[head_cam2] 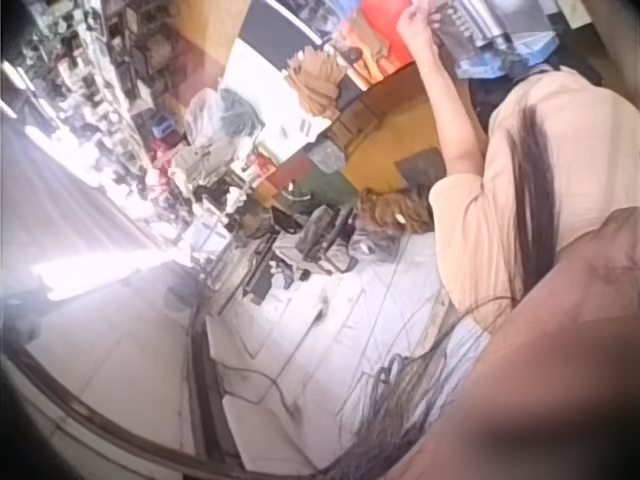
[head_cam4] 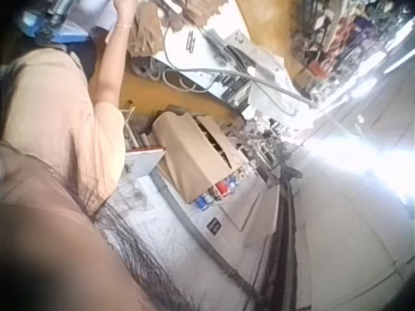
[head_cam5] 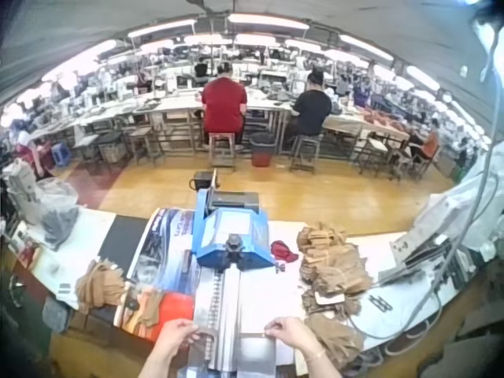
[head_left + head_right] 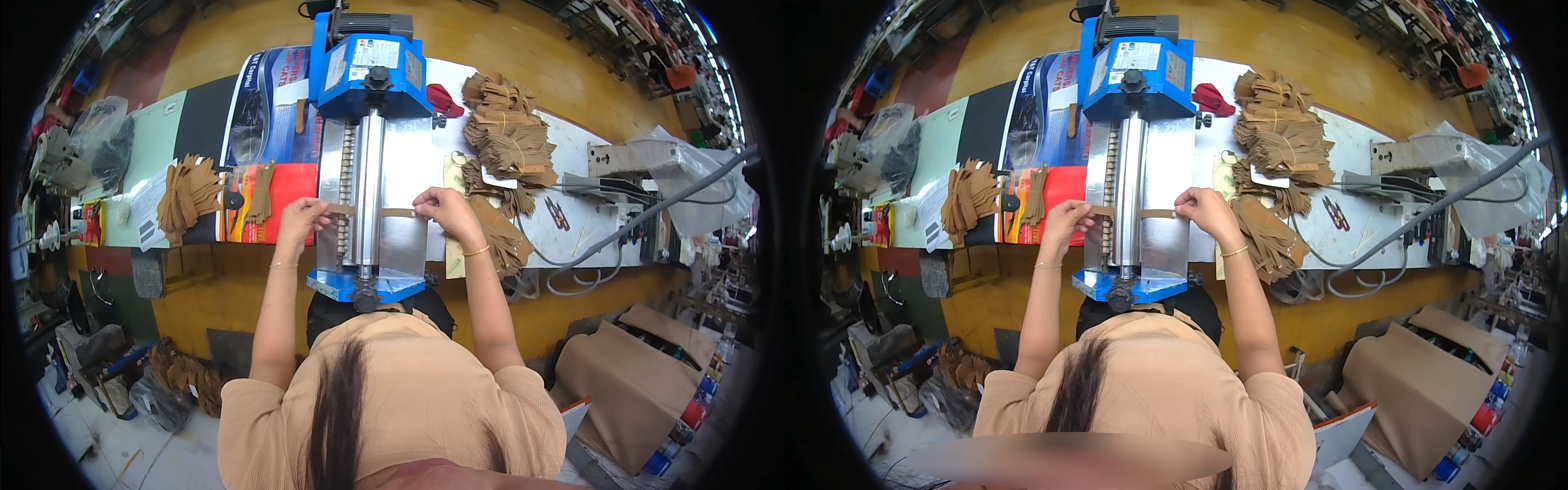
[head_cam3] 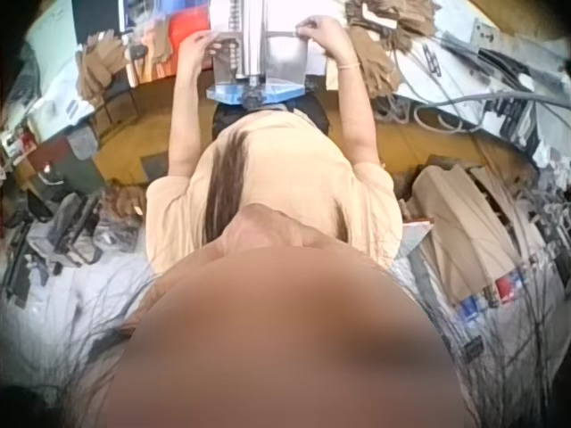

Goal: The person repeatedly picks up small brown material pieces, places them into a blue press machine, and removes the pressed pieces. The person stacks the finished pieces on the table to the left.

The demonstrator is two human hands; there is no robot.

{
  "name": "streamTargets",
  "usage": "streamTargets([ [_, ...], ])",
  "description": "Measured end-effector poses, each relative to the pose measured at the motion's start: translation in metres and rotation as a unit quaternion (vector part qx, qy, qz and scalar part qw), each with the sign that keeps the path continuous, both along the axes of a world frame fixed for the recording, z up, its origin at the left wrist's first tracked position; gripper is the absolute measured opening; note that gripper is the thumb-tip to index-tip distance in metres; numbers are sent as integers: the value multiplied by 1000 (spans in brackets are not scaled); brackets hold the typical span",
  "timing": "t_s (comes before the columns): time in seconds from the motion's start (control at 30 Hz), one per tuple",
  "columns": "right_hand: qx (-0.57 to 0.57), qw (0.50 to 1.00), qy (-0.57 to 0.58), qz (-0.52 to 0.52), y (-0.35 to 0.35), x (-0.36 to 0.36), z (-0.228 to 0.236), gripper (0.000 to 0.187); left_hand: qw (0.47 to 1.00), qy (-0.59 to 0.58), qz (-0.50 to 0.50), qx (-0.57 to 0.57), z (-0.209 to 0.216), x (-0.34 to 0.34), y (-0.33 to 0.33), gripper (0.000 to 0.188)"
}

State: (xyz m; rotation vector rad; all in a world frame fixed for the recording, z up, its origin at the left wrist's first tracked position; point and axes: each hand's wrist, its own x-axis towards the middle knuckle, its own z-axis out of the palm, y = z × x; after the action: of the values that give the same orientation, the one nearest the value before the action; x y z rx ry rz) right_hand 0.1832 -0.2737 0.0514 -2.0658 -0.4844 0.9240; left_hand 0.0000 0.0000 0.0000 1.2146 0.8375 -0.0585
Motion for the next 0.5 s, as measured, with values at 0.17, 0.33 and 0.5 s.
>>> streamTargets([
  [0.17, 14, 998, -6, -69, -36, 0, -6, 19, 1000, -2, 24, 13, 14, -13, 18, 15],
  [0.33, 23, 988, 2, -150, -58, -4, -10, 17, 999, -3, 28, 47, 28, -23, 41, 13],
  [0.5, 59, 979, 26, -192, -70, -10, -6, 15, 996, -30, 20, 80, 37, -29, 70, 15],
])
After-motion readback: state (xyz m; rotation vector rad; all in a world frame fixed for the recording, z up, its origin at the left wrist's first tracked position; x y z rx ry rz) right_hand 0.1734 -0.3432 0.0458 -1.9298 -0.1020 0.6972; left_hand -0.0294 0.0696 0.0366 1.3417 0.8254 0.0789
